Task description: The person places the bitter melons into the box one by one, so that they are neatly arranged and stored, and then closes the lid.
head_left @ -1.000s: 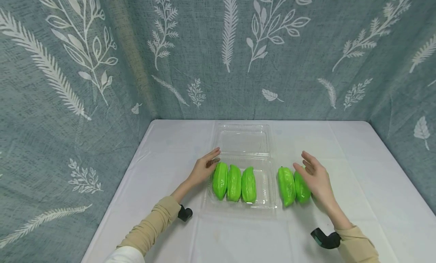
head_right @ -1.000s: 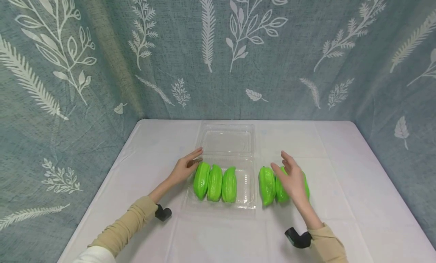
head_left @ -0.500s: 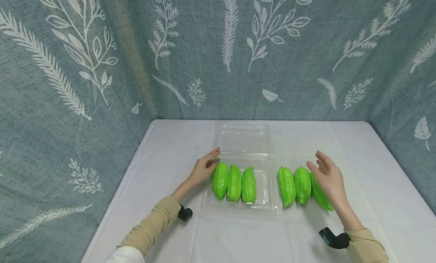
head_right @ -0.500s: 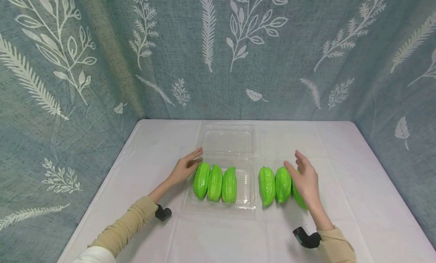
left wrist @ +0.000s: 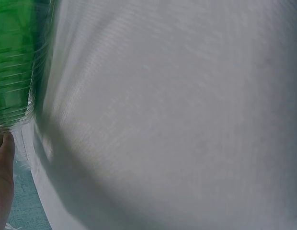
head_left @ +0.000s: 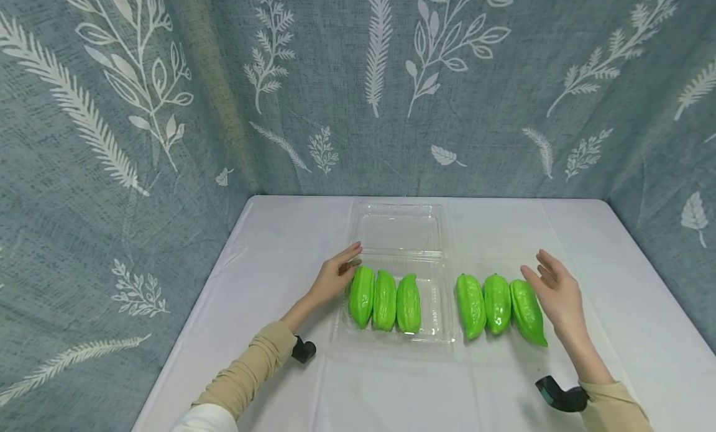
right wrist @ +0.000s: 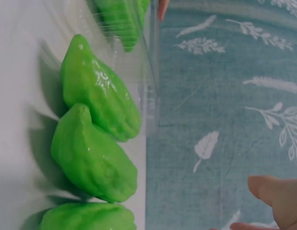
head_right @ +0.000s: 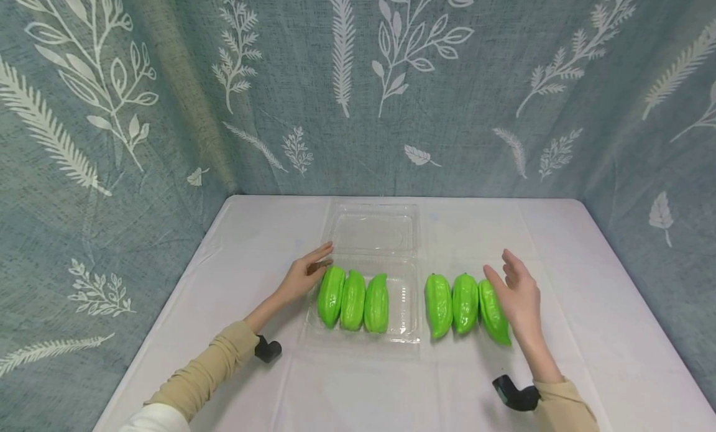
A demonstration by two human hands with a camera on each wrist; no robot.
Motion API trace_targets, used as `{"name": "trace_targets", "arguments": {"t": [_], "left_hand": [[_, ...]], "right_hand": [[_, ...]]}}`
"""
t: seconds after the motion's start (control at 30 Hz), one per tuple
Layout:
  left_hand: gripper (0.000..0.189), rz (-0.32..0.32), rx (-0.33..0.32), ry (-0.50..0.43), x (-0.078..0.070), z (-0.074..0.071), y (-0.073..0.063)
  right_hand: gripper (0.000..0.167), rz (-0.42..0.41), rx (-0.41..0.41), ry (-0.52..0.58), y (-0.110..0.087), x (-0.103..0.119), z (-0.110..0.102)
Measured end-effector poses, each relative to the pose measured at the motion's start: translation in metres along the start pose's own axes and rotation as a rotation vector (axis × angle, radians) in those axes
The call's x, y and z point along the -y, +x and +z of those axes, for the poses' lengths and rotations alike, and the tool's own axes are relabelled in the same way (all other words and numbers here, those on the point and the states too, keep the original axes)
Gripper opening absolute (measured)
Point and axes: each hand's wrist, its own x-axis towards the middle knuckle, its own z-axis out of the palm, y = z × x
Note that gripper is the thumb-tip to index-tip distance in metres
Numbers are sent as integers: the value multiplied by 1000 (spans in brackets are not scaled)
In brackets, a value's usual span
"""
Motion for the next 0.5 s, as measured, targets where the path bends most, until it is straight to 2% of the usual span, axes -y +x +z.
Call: {"name": "trace_targets", "arguments": {"t": [0.17, 0.33, 0.4, 0.5], "left_hand": [[46, -5, 4, 1, 0, 0, -1], [45, -19, 4, 18, -4, 0, -1], [45, -26, 3, 10, -8, 0, -2], [44, -34, 12, 5, -23, -2, -4]], "right_hand": [[73, 21, -52, -16, 6, -19, 3], [73, 69, -42, -12, 9, -31, 6], [74, 87, -30, -22, 8, -29, 8], [76, 91, -14, -30, 9, -34, 10]]}}
